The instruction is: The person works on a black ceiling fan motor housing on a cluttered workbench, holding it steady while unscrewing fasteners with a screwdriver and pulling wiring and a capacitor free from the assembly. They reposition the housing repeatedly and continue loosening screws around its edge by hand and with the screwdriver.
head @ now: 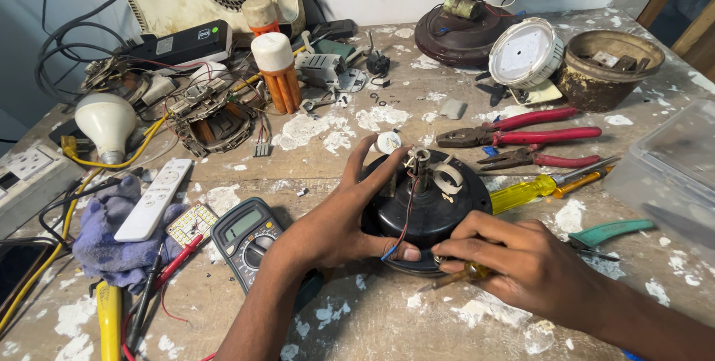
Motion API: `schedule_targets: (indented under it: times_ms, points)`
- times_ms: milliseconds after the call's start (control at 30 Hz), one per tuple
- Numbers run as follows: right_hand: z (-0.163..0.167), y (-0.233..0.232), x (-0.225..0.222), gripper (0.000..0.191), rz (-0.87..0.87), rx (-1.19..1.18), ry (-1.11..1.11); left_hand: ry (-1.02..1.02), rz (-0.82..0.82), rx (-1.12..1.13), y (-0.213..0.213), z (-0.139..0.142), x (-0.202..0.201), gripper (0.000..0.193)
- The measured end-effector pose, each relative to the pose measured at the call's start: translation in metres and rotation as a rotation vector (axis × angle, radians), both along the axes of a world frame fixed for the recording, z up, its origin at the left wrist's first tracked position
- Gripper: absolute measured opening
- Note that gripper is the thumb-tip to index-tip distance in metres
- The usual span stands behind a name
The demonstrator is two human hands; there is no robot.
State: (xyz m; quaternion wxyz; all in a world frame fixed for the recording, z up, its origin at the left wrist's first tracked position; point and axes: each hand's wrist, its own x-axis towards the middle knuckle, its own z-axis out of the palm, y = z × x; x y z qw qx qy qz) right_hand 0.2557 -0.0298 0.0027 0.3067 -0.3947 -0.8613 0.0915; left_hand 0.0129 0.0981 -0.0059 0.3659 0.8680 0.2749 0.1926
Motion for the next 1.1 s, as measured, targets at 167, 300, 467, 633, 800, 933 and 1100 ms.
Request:
schedule_targets:
  times_ms: [167,300,467,633,800,933,1100]
  points:
    - [-0.005,-0.001,0.002,0.053,-0.047,-0.098,0.030,-0.012,-0.008,-0.005,0.000,0.001,0.000,0.133]
    - [-0.010,0.000,0.003,0.052,-0.049,-0.136,0.105,0.043,0.021,-0.030,0.001,0.003,0.002,0.135]
    - [-0.011,0.000,0.006,0.054,-0.045,-0.140,0.110,0.000,-0.007,-0.010,0.000,0.004,0.000,0.133]
    - [-0.011,0.001,0.005,0.052,-0.018,-0.154,0.115,-0.022,-0.016,-0.004,0.000,0.003,0.000,0.132]
    - [-0.010,0.001,0.003,0.040,0.013,-0.147,0.149,-0.025,-0.020,-0.004,0.000,0.003,-0.001,0.132]
    - [-0.009,0.001,0.003,0.037,0.004,-0.154,0.145,-0.020,-0.018,-0.001,0.000,0.003,-0.001,0.132]
    - [-0.009,0.001,0.004,0.037,0.009,-0.184,0.158,-0.025,-0.023,0.010,0.000,0.004,0.000,0.132]
